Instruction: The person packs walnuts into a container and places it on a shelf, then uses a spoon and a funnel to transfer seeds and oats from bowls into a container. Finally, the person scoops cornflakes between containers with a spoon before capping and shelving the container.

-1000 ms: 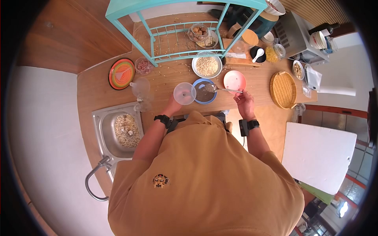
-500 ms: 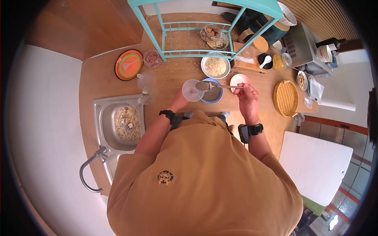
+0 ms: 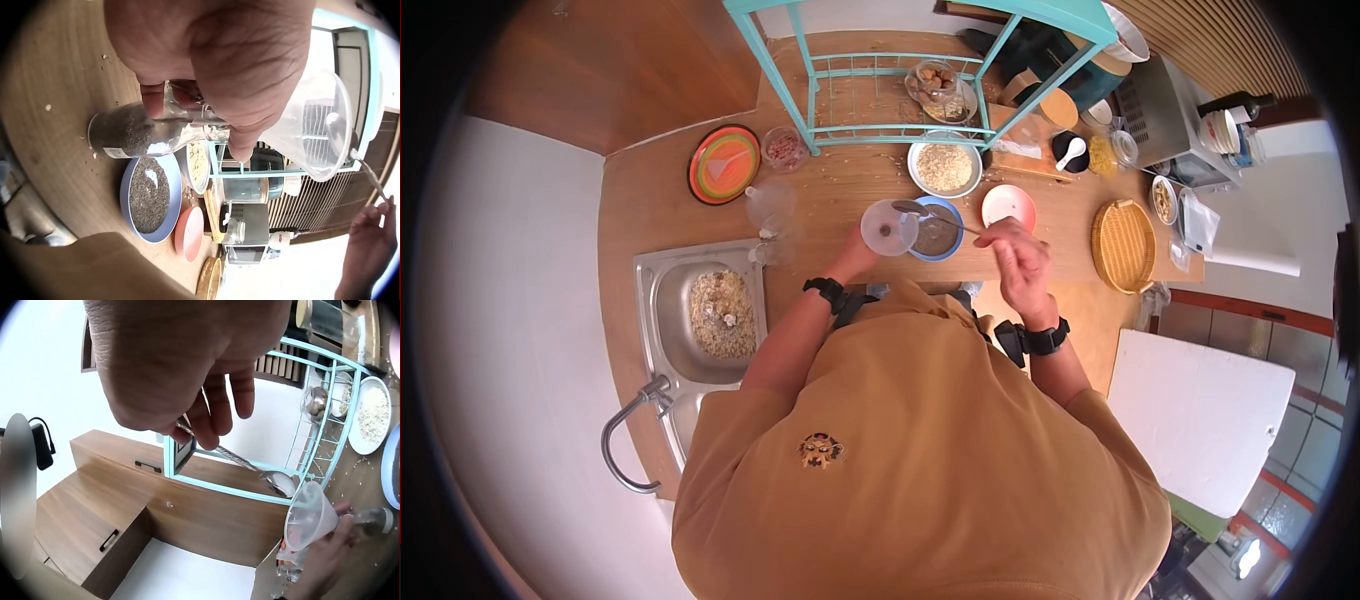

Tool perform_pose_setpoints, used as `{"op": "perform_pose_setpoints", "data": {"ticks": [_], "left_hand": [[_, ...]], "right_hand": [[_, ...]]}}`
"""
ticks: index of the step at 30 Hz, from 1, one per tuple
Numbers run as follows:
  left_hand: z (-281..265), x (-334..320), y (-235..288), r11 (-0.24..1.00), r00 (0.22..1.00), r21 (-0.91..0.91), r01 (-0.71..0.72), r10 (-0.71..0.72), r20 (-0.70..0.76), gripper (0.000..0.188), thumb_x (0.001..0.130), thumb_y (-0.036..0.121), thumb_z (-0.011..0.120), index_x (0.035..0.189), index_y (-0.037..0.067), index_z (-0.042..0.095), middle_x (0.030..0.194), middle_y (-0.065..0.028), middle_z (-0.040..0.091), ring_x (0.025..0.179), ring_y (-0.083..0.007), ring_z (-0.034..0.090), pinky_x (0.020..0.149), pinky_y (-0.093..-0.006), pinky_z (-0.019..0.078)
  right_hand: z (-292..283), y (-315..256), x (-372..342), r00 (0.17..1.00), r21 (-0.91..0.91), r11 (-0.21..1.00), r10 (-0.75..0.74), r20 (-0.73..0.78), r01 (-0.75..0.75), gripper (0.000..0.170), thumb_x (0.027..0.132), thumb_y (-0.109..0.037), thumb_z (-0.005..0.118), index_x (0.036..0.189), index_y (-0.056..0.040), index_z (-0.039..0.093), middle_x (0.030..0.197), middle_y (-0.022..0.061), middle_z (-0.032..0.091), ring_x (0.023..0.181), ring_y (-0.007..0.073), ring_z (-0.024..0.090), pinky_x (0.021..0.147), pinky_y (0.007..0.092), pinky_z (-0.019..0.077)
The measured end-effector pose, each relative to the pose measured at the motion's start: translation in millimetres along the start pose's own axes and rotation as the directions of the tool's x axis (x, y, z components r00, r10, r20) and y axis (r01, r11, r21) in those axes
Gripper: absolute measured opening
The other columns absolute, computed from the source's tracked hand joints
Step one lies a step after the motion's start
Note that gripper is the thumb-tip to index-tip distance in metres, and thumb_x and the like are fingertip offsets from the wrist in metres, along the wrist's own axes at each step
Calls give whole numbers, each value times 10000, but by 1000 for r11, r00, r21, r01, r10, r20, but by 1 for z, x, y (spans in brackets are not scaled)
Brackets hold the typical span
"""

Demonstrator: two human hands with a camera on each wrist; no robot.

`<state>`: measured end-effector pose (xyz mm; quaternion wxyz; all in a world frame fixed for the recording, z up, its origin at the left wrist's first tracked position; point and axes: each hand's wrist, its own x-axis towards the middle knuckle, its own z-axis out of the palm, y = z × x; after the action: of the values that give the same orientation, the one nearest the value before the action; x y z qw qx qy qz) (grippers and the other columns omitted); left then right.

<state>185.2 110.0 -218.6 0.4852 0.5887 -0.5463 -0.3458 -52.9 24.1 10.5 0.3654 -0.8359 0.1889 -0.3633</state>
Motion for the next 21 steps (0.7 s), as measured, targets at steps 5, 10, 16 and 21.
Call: {"op": "perform_pose_setpoints", "data": {"ticks": [5, 10, 16, 21], "left_hand": [[-5, 3, 26, 999, 999, 39, 12, -13, 33, 276, 793, 116, 673, 1054, 52, 610, 1041, -117, 644, 960, -242, 615, 820, -350, 491], [-5, 1, 27, 997, 999, 74, -34, 34, 14, 226, 803, 145, 684, 1008, 70, 626, 1046, -102, 638, 962, -234, 608, 819, -348, 490], [-8, -1, 32, 996, 999, 83, 15, -18, 34, 237, 813, 181, 682, 1015, 70, 624, 1064, -96, 625, 995, -234, 590, 845, -351, 475], [-7, 0, 27, 996, 998, 80, 28, -32, 51, 242, 808, 181, 688, 1011, 66, 624, 1049, -91, 626, 984, -232, 587, 848, -351, 471]], "right_hand": [[3, 64, -43, 744, 530, 787, 552, -377, -315, 285, 974, -217, 489, 911, 19, 635, 784, 58, 635, 720, 116, 578, 684, 261, 471], [12, 133, -103, 631, 503, 680, 715, -299, -533, 295, 971, -240, 501, 950, 19, 639, 757, 44, 637, 672, 96, 570, 639, 235, 474], [27, 150, -144, 595, 446, 624, 772, -224, -642, 288, 962, -234, 513, 1043, 10, 642, 848, 61, 673, 741, 106, 610, 666, 244, 498], [39, 150, -155, 572, 501, 563, 806, -153, -658, 294, 955, -249, 524, 1035, 9, 641, 844, 73, 671, 740, 117, 615, 666, 249, 504]]}}
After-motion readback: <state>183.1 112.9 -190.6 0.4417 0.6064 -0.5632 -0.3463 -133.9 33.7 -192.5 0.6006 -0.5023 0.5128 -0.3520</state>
